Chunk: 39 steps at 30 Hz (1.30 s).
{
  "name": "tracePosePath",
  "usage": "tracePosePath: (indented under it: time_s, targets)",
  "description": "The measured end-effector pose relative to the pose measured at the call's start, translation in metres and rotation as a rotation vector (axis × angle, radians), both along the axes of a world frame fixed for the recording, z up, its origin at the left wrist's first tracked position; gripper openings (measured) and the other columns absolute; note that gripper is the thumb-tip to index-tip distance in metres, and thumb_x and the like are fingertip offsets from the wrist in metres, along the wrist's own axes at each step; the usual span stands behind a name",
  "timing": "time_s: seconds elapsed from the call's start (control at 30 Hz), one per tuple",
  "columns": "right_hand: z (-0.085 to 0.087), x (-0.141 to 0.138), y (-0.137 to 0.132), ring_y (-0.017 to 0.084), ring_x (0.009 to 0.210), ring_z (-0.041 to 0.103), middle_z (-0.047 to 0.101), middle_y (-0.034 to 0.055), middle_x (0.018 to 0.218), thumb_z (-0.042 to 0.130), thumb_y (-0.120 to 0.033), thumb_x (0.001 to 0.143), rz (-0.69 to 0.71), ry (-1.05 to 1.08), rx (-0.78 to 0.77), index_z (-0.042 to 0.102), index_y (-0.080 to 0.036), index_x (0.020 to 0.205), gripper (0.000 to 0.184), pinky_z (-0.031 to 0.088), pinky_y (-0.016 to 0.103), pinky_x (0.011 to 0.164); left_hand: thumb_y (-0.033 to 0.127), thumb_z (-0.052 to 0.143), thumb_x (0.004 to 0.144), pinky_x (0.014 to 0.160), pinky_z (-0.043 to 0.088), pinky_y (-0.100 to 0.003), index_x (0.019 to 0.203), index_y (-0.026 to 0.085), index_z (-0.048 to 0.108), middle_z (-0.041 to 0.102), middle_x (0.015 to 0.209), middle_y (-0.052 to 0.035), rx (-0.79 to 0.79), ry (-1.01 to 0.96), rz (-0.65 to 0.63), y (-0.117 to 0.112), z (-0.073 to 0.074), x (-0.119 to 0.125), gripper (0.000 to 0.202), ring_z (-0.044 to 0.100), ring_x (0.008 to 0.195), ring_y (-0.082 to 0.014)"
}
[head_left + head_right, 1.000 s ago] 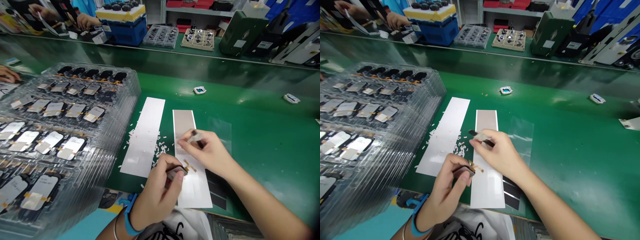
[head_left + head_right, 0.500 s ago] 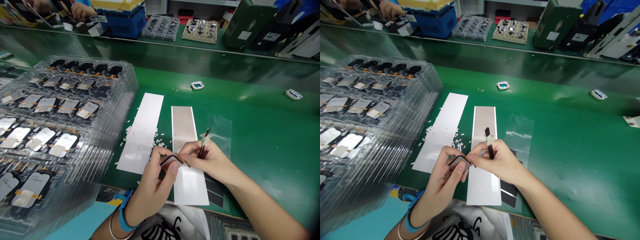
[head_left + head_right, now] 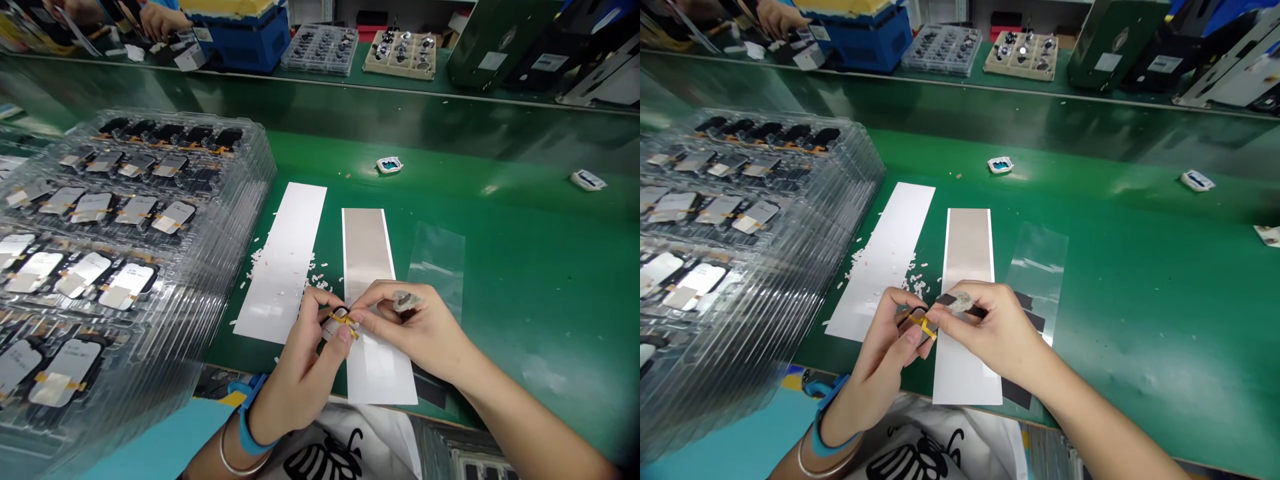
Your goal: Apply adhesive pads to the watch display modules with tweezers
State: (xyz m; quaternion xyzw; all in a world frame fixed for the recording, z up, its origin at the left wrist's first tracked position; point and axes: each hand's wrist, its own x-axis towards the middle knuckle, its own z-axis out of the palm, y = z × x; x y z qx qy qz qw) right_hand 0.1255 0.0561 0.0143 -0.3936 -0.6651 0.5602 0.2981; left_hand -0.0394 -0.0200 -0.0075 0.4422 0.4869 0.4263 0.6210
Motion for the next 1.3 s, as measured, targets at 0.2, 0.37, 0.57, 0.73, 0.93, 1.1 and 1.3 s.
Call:
tracePosePath:
  time_s: [0.2, 0.37, 0.57, 0.73, 0.93, 1.1, 1.3]
  targets:
    - [-0.002, 0.002, 0.001, 0.005, 0.046, 0.025, 0.046, -0.0065, 0.055, 0.068, -0.028, 0.086, -0.004, 0.003, 0.022, 0.069, -0.016, 0.072, 0.019, 0.024, 0.021, 0.043, 0.042, 0.038, 0.106, 0.057, 0.033, -0.025, 0.105, 0.024, 0.036, 0.043, 0.075, 0.0031, 0.020, -0.006, 0.004, 0.002, 0.001, 0.003, 0.017, 0.043, 0.066, -0.0126]
    - [-0.003, 0.000, 0.000, 0.005, 0.046, 0.030, 0.050, -0.0059, 0.056, 0.068, -0.029, 0.086, -0.005, -0.010, 0.020, 0.068, -0.017, 0.072, 0.019, 0.030, 0.020, 0.043, 0.039, 0.039, 0.106, 0.060, 0.038, -0.025, 0.106, 0.024, 0.038, 0.046, 0.074, 0.0038, 0.053, -0.015, 0.035, 0.003, -0.006, 0.005, 0.015, 0.044, 0.065, -0.0117]
    - [0.002, 0.009, 0.006, 0.012, 0.067, 0.056, 0.063, 0.0002, 0.073, 0.060, -0.036, 0.095, -0.021, 0.017, 0.040, 0.069, -0.020, 0.081, 0.023, 0.045, 0.024, 0.059, 0.035, 0.041, 0.106, 0.061, 0.042, -0.022, 0.105, 0.025, 0.041, 0.050, 0.075, 0.0036, 0.126, 0.020, 0.050, 0.003, -0.012, 0.005, 0.011, 0.051, 0.067, -0.0104]
    - [0.006, 0.034, 0.012, 0.015, 0.086, 0.059, 0.061, 0.0025, 0.089, 0.045, -0.043, 0.104, -0.290, 0.086, 0.245, 0.069, -0.023, 0.084, 0.037, 0.049, 0.028, 0.079, 0.028, 0.039, 0.107, 0.081, 0.052, -0.033, 0.113, 0.025, 0.047, 0.065, 0.106, -0.0056, 0.273, 0.279, -0.082, 0.004, -0.005, 0.004, 0.010, 0.064, 0.096, -0.0166]
    - [-0.019, 0.055, 0.002, 0.013, 0.070, 0.069, 0.064, 0.0028, 0.088, 0.064, -0.044, 0.094, -0.434, -0.016, 0.188, 0.064, -0.019, 0.086, 0.026, 0.061, 0.025, 0.068, 0.015, 0.038, 0.104, 0.109, 0.046, -0.051, 0.108, 0.021, 0.043, 0.059, 0.137, -0.0147, 0.526, 0.584, -0.301, 0.013, 0.003, 0.016, 0.009, 0.037, 0.145, -0.0242]
    - [-0.036, 0.058, -0.001, 0.014, 0.073, 0.073, 0.064, 0.0019, 0.089, 0.077, -0.040, 0.085, -0.503, 0.066, 0.156, 0.061, -0.019, 0.088, 0.026, 0.066, 0.028, 0.073, 0.013, 0.039, 0.102, 0.109, 0.047, -0.053, 0.109, 0.018, 0.044, 0.062, 0.131, -0.0197, 0.607, 0.718, -0.372, 0.020, 0.003, 0.026, 0.010, 0.040, 0.145, -0.0275]
    - [-0.037, 0.056, -0.001, 0.016, 0.072, 0.075, 0.067, 0.0028, 0.085, 0.076, -0.035, 0.086, -0.511, 0.079, 0.113, 0.061, -0.018, 0.086, 0.023, 0.065, 0.026, 0.073, 0.011, 0.040, 0.101, 0.108, 0.048, -0.055, 0.106, 0.018, 0.044, 0.064, 0.127, -0.0215, 0.640, 0.757, -0.366, 0.021, -0.002, 0.027, 0.009, 0.045, 0.141, -0.0307]
